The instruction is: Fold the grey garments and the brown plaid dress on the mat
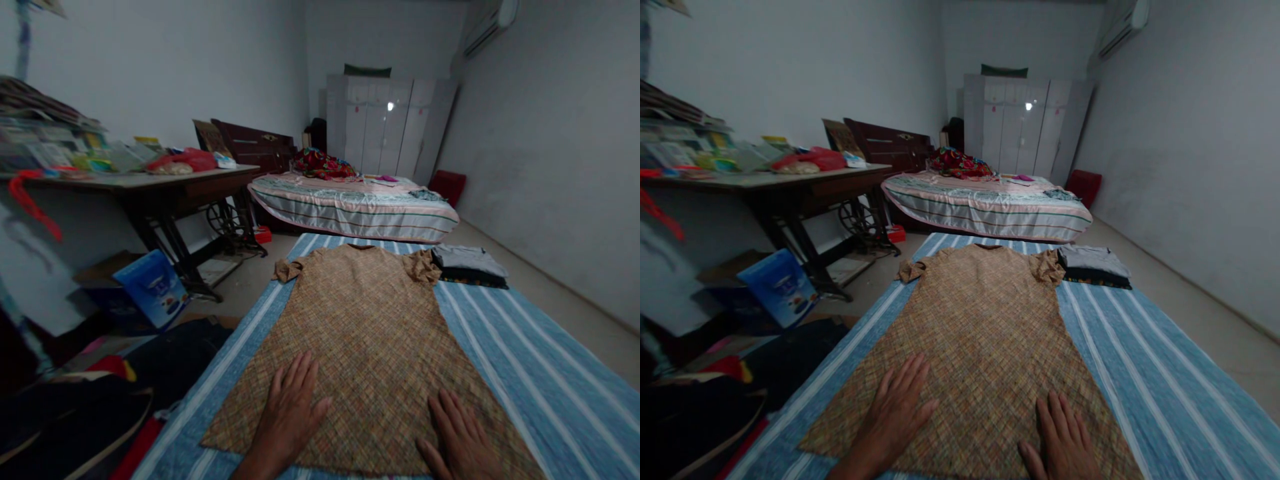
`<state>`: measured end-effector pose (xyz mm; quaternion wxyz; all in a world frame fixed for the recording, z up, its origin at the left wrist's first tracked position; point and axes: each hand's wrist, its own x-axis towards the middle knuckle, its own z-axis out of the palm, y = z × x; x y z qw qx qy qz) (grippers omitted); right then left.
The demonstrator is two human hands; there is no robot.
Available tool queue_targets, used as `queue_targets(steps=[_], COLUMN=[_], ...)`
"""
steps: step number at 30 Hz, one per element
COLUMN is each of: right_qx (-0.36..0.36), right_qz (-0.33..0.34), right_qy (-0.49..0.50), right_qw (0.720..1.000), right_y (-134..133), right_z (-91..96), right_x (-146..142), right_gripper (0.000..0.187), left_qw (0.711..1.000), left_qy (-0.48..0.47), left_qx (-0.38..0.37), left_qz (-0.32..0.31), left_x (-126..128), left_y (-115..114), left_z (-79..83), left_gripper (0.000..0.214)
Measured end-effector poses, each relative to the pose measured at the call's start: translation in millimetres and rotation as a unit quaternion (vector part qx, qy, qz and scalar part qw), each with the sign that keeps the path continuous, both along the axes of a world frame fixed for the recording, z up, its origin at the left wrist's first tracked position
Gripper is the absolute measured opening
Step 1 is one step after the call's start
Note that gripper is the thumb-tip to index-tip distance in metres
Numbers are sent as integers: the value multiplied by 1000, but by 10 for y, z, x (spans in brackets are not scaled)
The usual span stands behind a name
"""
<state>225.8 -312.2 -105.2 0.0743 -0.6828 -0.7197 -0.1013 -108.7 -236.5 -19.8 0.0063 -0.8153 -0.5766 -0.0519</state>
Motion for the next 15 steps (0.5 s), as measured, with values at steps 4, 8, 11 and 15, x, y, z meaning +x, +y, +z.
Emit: queue_targets(steps=[4, 8, 11, 15], right_qx=[19, 24, 19, 27], right_qz=[-9, -6, -1, -14], right_qy=[-3, 9, 28, 26], right_qw=[1000, 1000, 999, 999], right_y=[-14, 13, 36, 35], right_z=[34, -54, -123, -90], right_x=[-69, -3, 45, 1], right_gripper=[59, 59, 58, 59], left_qw=[1000, 1000, 1000, 1000], left_qy=[-4, -1, 2, 2], left_qx=[9, 13, 16, 27], left_qz=[-5, -7, -6, -8], left_x=[-17, -41, -53, -55], left_y=[6, -3, -2, 18], left_z=[-15, -49, -79, -91], left_gripper=[59, 58, 59, 59])
